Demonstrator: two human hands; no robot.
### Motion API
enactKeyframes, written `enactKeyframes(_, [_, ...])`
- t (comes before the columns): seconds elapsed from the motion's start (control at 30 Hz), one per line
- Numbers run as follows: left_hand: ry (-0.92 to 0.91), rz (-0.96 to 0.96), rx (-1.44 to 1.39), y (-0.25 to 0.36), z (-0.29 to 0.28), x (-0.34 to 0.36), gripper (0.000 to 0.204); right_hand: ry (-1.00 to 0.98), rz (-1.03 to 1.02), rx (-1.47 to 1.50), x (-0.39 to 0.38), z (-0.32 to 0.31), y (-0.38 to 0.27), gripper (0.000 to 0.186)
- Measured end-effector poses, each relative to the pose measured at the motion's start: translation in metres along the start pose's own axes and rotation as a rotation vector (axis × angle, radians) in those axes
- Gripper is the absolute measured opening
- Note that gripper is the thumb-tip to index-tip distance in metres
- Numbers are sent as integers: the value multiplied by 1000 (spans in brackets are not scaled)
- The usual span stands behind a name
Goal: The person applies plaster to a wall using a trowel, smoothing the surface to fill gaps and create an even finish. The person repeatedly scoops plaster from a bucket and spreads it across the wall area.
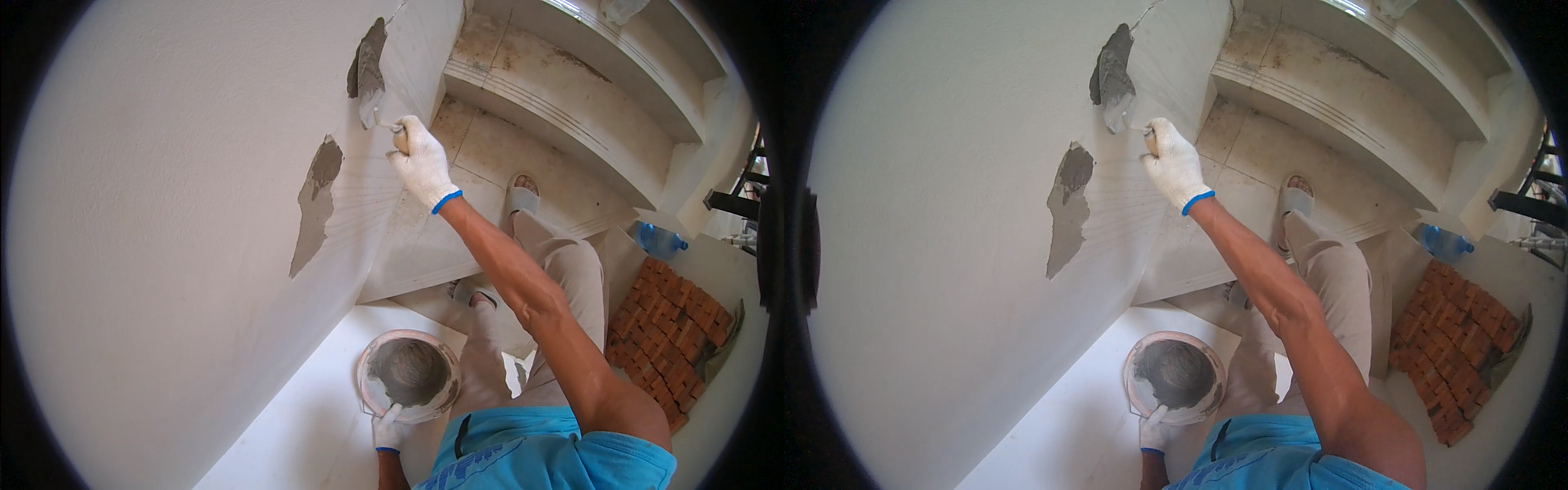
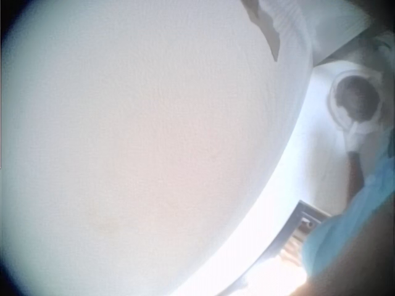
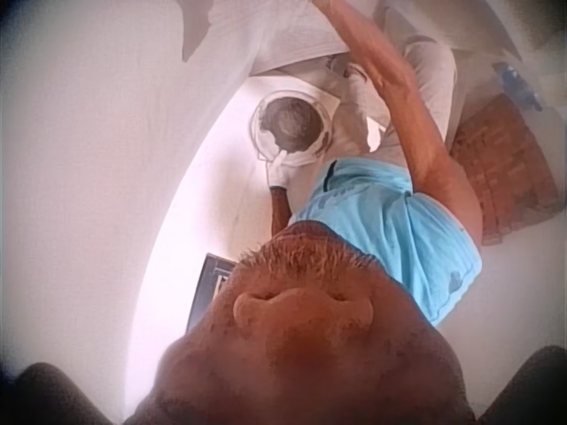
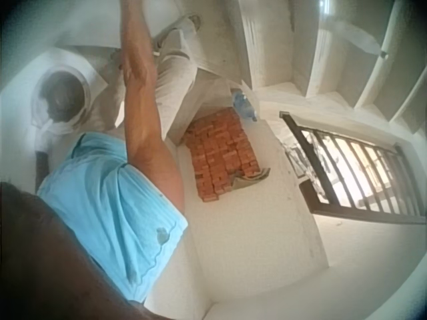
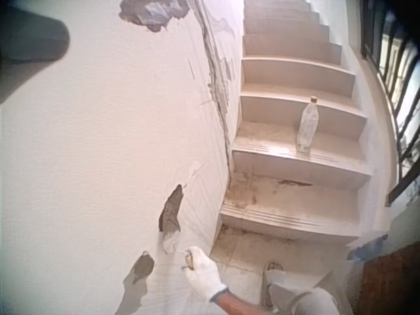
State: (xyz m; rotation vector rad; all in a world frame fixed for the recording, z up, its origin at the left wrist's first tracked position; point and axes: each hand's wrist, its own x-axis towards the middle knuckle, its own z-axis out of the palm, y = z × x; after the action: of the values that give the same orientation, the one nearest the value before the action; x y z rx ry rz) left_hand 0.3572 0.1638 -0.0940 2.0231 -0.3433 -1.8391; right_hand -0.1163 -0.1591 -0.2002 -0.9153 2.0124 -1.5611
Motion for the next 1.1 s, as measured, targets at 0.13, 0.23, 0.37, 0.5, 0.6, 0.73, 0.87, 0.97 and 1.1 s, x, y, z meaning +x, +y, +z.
enactKeyframes(0.13, [17, 24, 37, -3, -4, 3, 55, -106, -93, -3, -35, -3, 2, 43])
enactKeyframes(0.23, [35, 13, 39, -7, -13, 4, 55, -325, -56, 33, -54, -15, -2, 48])
enactKeyframes(0.37, [36, 13, 49, -4, -8, 4, 56, -144, 37, 93, -44, -21, 3, 44])
enactKeyframes(0.5, [59, -2, 31, 2, 4, -3, 54, 0, 100, 87, -11, -26, 10, 43])
enactKeyframes(0.6, [63, -16, 33, 0, -3, -3, 52, 22, 97, 112, 7, -29, 13, 42])
enactKeyframes(0.73, [66, -33, 48, 3, 0, -4, 50, 43, 86, 70, 23, -29, 13, 44])
enactKeyframes(0.87, [68, 10, 46, 1, 1, -3, 49, 31, 95, 42, 32, -26, 12, 47])
enactKeyframes(0.97, [57, -9, -1, 1, 2, -3, 50, 42, 89, 43, 36, -22, 13, 47])
enactKeyframes(1.1, [41, -3, 3, -3, -3, -1, 51, 46, 92, 61, 36, -15, 12, 48])
